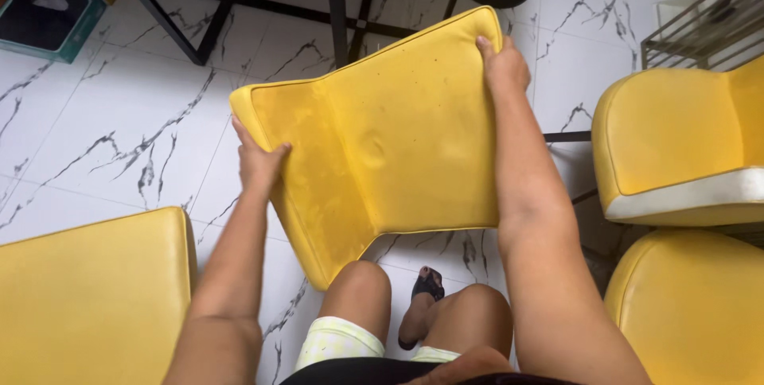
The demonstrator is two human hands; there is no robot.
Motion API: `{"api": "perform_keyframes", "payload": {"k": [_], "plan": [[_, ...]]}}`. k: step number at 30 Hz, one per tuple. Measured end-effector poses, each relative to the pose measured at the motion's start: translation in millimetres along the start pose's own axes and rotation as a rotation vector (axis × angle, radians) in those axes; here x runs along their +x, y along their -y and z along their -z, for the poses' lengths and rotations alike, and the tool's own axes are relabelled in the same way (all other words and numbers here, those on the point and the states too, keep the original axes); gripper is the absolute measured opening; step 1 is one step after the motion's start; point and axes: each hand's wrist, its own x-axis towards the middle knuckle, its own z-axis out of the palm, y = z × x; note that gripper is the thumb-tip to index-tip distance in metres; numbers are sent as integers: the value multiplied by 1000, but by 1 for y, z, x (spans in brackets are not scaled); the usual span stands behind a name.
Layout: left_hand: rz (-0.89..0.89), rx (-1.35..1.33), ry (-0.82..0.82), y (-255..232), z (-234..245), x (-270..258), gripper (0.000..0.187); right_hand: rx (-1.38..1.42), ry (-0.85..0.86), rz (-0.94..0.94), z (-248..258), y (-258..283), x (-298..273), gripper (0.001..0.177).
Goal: The person assembles a yellow chair by attaching its legs to the seat base using a screwdriver. They tighten multiple screws at the leg attachment points, then flip the chair upright and place it on the floor.
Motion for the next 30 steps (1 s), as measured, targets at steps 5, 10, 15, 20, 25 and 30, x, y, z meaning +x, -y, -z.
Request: {"api": "perform_keyframes", "payload": {"k": [5, 10, 15, 20, 25, 30], "plan": [[-81, 123, 65, -44, 22, 9, 116, 216, -467, 463, -42, -45, -79, 51], [-201, 188, 73, -85, 22, 23, 112, 1325, 905, -866, -148, -87, -320, 37], [-222, 169, 111, -121, 10, 27, 112, 1404, 751, -1330, -187, -91, -389, 76], [-112, 147, 125, -170, 3, 23, 118, 1844, 727, -726, -200, -101, -353, 66], [-175, 124, 134, -209, 4, -13, 115, 2150, 528, -558, -160, -142, -294, 57], [-417, 605, 126, -251, -5, -41, 81, 2137, 147, -810, -71, -143, -246, 64]]}}
